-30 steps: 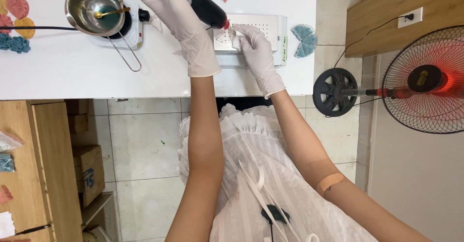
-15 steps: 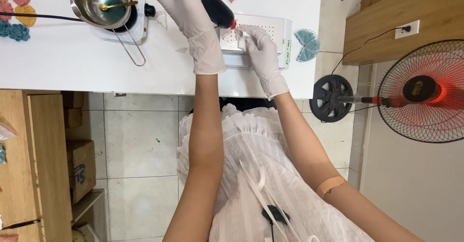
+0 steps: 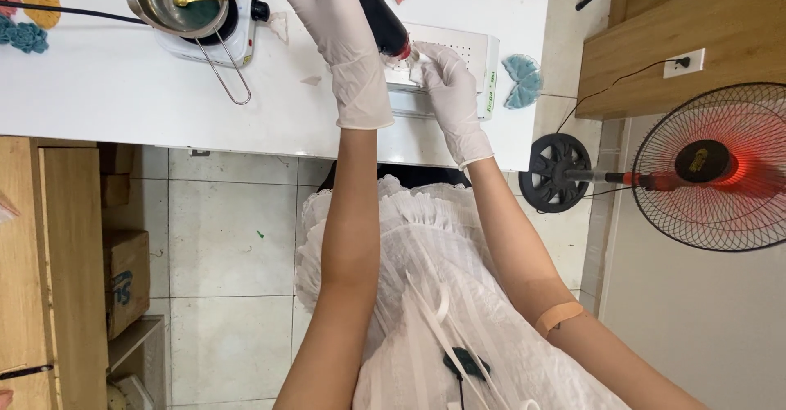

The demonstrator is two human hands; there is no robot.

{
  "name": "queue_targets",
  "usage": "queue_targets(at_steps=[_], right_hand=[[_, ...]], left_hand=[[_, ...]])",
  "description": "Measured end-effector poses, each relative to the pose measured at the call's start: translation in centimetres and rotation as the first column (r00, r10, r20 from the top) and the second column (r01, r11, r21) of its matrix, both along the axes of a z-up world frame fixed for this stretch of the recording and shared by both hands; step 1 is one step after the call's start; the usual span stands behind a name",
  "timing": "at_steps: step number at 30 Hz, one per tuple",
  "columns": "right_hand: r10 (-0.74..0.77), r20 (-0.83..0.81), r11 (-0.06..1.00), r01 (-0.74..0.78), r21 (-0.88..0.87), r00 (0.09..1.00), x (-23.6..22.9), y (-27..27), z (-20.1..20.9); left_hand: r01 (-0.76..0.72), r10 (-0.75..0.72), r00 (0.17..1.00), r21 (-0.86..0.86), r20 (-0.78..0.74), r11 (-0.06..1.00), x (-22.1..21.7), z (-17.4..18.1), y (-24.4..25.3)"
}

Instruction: The person is using a heat gun and molten wax to create decorative wax pieces.

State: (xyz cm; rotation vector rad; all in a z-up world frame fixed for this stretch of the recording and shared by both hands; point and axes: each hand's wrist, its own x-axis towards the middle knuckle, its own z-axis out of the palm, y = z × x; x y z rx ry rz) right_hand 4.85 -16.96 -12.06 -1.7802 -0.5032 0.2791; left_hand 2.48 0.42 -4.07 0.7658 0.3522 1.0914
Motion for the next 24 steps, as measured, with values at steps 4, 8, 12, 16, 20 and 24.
queue_targets(at_steps=[4, 8, 12, 16, 20, 24], right_hand=[[0.013, 0.023, 1.0, -0.013, -0.004, 1.0, 0.1, 0.0, 0.0], [-0.005, -0.04, 1.0, 0.006, 0.014, 0.999, 0.0, 0.0, 0.1], [0.013, -0.023, 0.999, -0.012, 0.04, 1.0, 0.1, -0.1, -0.1], [-0.001, 0.048, 1.0, 0.002, -0.027, 0.999, -0.1, 0.0, 0.4], [0.002, 0.106, 0.999, 0.002, -0.037, 0.994, 0.1, -0.3, -0.5], [0.012, 0.097, 1.0, -0.011, -0.006, 0.995, 0.1, -0.3, -0.5]], left_hand=[[-0.015, 0.015, 1.0, 0.023, 0.001, 1.0, 0.2, 0.4, -0.2], [-0.027, 0.027, 1.0, -0.005, 0.009, 1.0, 0.9, 0.6, -0.1], [-0.013, 0.014, 1.0, 0.032, -0.026, 0.999, 0.7, 0.4, -0.1], [-0.016, 0.016, 1.0, -0.002, 0.023, 1.0, 1.5, -0.2, 0.1], [-0.03, 0.032, 0.997, -0.034, 0.069, 0.999, 1.5, -0.1, -0.1], [-0.078, 0.076, 0.995, 0.024, 0.069, 0.997, 1.4, -0.8, -0.1]])
